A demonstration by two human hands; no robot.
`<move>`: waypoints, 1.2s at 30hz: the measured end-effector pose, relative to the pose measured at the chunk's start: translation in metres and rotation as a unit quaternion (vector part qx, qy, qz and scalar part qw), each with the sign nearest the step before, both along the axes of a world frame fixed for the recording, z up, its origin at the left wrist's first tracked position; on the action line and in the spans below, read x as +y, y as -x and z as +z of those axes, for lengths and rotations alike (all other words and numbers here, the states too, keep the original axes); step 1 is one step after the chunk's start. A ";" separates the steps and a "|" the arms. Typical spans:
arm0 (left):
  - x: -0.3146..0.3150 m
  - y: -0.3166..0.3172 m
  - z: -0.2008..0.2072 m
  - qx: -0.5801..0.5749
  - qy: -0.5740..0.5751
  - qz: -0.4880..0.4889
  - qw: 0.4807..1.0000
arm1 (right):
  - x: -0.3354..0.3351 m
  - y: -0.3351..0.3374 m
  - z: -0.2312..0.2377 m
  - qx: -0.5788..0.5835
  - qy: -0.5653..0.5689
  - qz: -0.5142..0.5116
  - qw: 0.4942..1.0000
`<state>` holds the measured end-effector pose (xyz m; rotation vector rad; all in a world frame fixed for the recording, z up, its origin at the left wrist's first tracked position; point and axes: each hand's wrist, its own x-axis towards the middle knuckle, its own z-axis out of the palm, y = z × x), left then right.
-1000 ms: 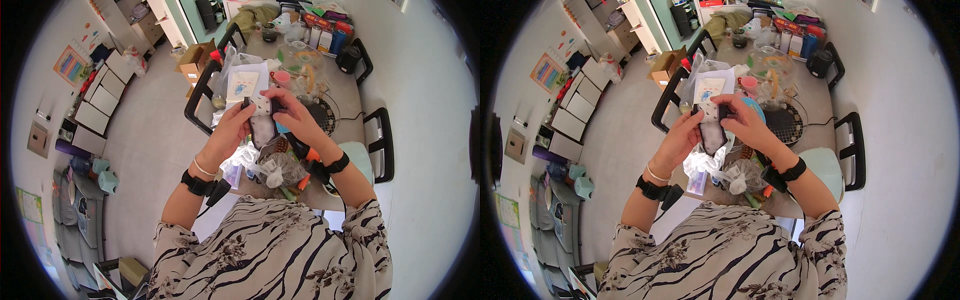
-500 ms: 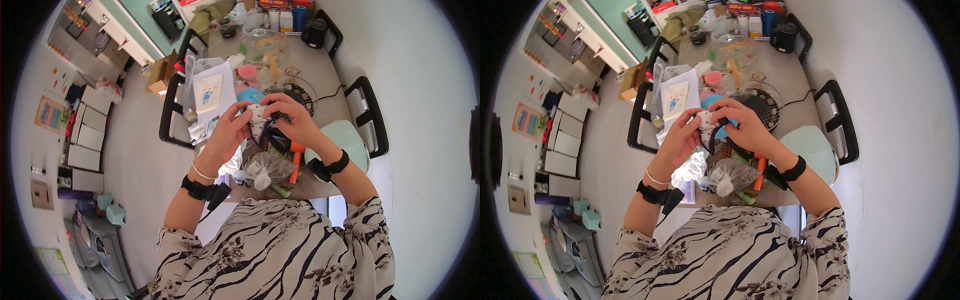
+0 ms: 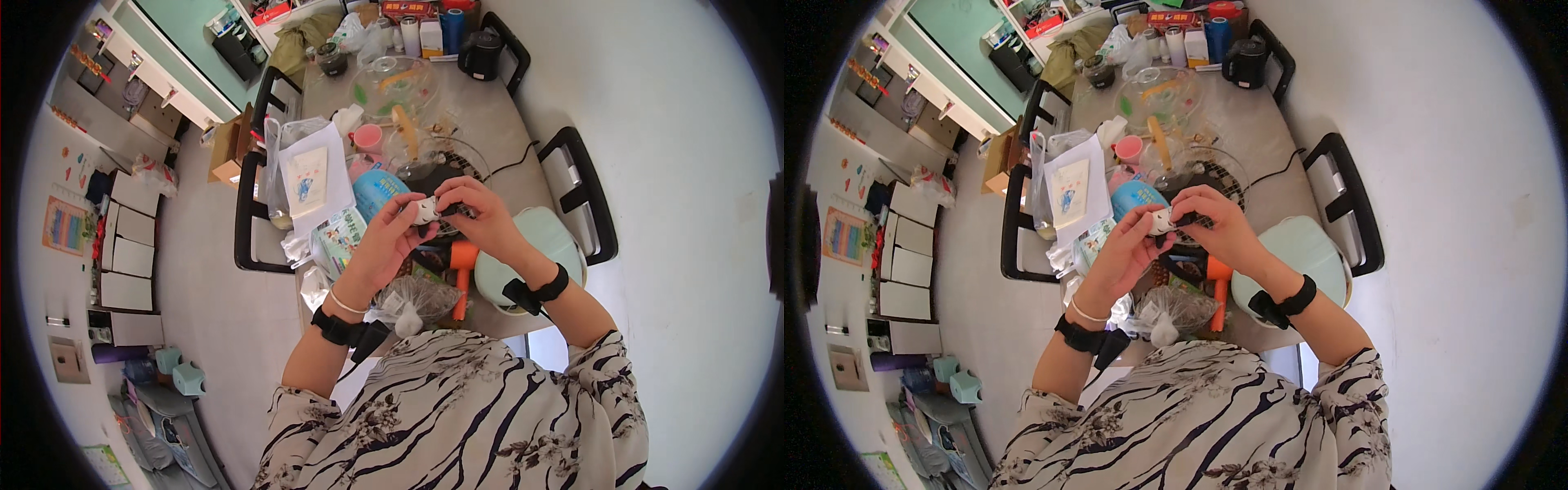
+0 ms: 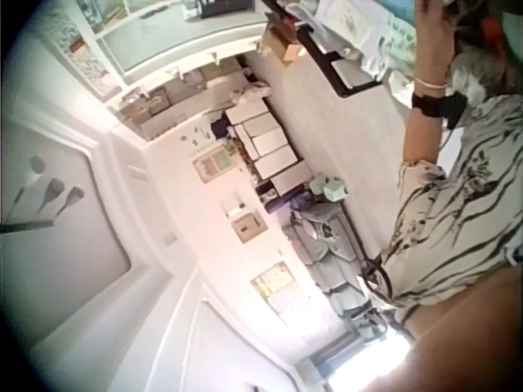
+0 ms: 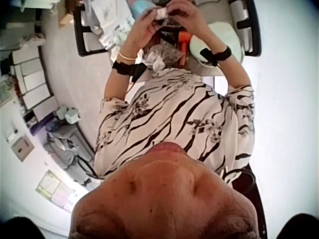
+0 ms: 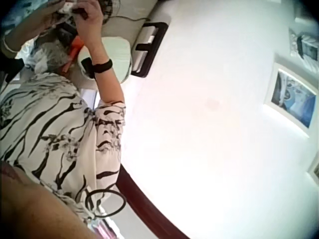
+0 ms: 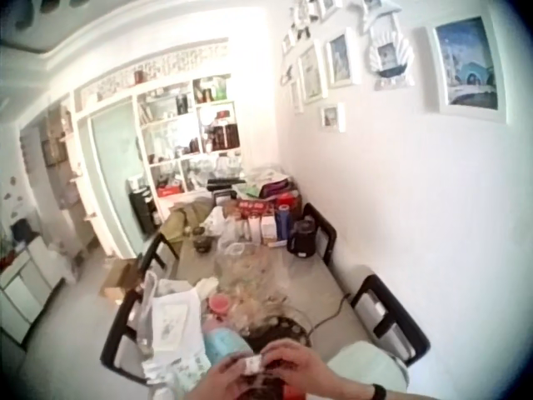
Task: The person sorts various household items on a table, including placing a heart-shaped container lid, handling a plastic-wrapped item, and organizing small accessories into a bowl.
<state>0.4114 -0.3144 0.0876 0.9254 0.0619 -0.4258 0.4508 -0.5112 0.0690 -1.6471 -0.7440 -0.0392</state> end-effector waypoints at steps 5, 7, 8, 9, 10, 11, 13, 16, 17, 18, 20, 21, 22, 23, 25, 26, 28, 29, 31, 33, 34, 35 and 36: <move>0.017 0.003 -0.006 -0.071 -0.132 0.038 0.988 | 0.014 0.019 -0.005 0.174 -0.150 0.030 0.973; 0.026 0.007 -0.010 -0.101 -0.147 0.041 0.983 | 0.029 0.034 -0.004 0.295 -0.270 0.029 0.916; 0.029 0.008 -0.017 -0.165 -0.201 0.033 0.965 | 0.035 0.040 -0.004 0.346 -0.278 0.001 0.896; 0.033 0.009 -0.020 -0.230 -0.256 0.025 0.939 | 0.043 0.046 -0.006 0.395 -0.288 -0.026 0.872; 0.028 0.011 -0.018 -0.236 -0.250 0.012 0.939 | 0.048 0.049 -0.020 0.403 -0.323 -0.008 0.857; 0.021 0.015 -0.014 -0.237 -0.238 0.011 0.942 | 0.051 0.053 -0.031 0.395 -0.328 -0.022 0.858; 0.014 0.021 -0.009 -0.239 -0.222 -0.008 0.945 | 0.061 0.064 -0.037 0.443 -0.406 0.075 0.796; 0.002 0.027 -0.014 -0.232 -0.168 0.038 0.957 | 0.057 0.077 -0.017 0.405 -0.436 0.018 0.804; 0.004 0.026 -0.021 -0.238 -0.180 0.041 0.953 | 0.054 0.080 -0.012 0.387 -0.447 -0.019 0.806; 0.005 0.025 -0.022 -0.287 -0.281 0.011 0.916 | 0.052 0.080 -0.018 0.352 -0.418 -0.026 0.837; 0.002 0.028 -0.023 -0.337 -0.373 -0.025 0.864 | 0.053 0.089 -0.025 0.354 -0.388 -0.005 0.851; -0.002 0.030 -0.020 -0.361 -0.394 -0.019 0.845 | 0.051 0.091 -0.027 0.357 -0.348 0.038 0.866; -0.006 0.031 -0.018 -0.384 -0.415 -0.012 0.825 | 0.047 0.091 -0.030 0.397 -0.405 0.053 0.822; -0.011 0.030 -0.020 -0.385 -0.414 -0.017 0.825 | 0.040 0.096 -0.031 0.395 -0.408 0.048 0.822; -0.016 0.029 -0.021 -0.447 -0.393 -0.010 0.803 | 0.021 0.106 -0.023 0.169 -0.085 -0.164 0.968; -0.018 0.028 -0.019 -0.448 -0.395 -0.011 0.802 | 0.017 0.109 -0.025 0.169 -0.088 -0.163 0.968; -0.027 0.027 -0.018 -0.350 -0.397 -0.109 0.841 | 0.007 0.113 -0.033 0.246 -0.172 -0.217 0.929; -0.030 0.026 -0.019 -0.351 -0.398 -0.106 0.841 | 0.002 0.115 -0.033 0.244 -0.172 -0.213 0.930; -0.040 0.028 -0.023 -0.341 -0.368 -0.143 0.853 | -0.009 0.123 -0.031 0.196 -0.110 -0.211 0.951; -0.044 0.029 -0.025 -0.339 -0.373 -0.153 0.850 | -0.014 0.126 -0.030 0.198 -0.087 -0.235 0.948; -0.047 0.029 -0.031 -0.356 -0.359 -0.143 0.851 | -0.015 0.127 -0.028 0.131 -0.050 -0.269 0.953; -0.051 0.028 -0.036 -0.373 -0.345 -0.132 0.851 | -0.018 0.127 -0.027 0.063 -0.013 -0.300 0.952; -0.058 0.030 -0.038 -0.368 -0.349 -0.138 0.851 | -0.024 0.129 -0.029 0.070 -0.017 -0.302 0.951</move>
